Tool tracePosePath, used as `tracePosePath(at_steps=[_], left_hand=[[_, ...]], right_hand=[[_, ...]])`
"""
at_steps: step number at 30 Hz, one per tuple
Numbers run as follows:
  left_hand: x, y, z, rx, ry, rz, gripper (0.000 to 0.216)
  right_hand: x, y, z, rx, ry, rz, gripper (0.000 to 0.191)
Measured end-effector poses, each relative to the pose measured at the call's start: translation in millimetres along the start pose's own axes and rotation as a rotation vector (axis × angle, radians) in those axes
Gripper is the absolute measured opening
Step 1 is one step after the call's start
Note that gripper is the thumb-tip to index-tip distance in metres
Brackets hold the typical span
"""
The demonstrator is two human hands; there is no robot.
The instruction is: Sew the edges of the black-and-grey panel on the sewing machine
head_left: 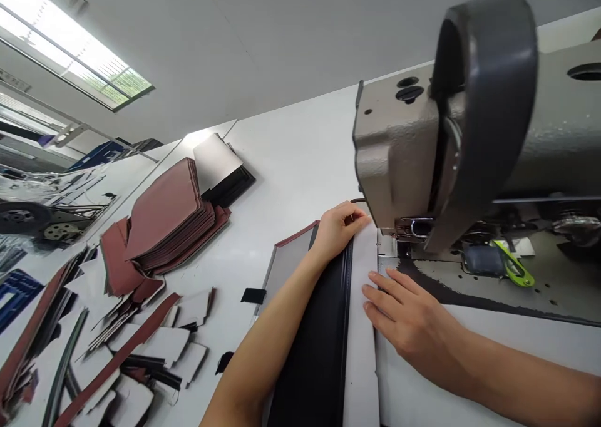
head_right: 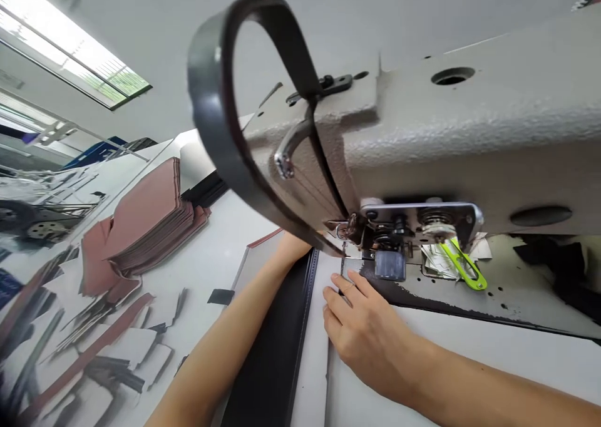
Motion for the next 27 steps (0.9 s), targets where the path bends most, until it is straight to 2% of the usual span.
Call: tracePosePath(at_steps=[5,10,13,16,20,23,27], left_hand=[[0,2,0,-0.014,0.009,-0.047,0.011],[3,-1,0,-0.021,0.006,-0.067,0.01],[4,-1,-2,-0.012,0.007,-0.079,0.013],[7,0,4,-0.011,-0.006,-0.064,0.017],[11,5,26,-0.027,-0.058,-0.026,0.017],[11,9,38,-0.051,-0.068,-0.03,0.016],[12,12,40,-0.021,-0.074,-0.104,0.017]], right_hand=[[3,-2,2,-0.014,-0.065,0.028,0.026],[0,0,-2,-0.022,-0.244,-0.005,0.035],[-5,3,-5,-0.008,-0.291,-0.026,0.032],[-10,-3,-4,-0.006,-0.278,-0.016,0.033],[-12,-25,5,-0.053,-0.2,0.001,0.043],[-11,-41,11,-0.051,-0.129,0.056,0.042],[-3,-53,17,-0.03,-0.096,0.123,0.036]])
Point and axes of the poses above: each hand's wrist, its own z-axis away from the middle knuckle, its own x-axis out of the palm, y = z × x, the point moved 4 cm from there along -z, towards the middle knuckle, and after that the axes turned 6 degrees about -y, right-handed, at the moved point
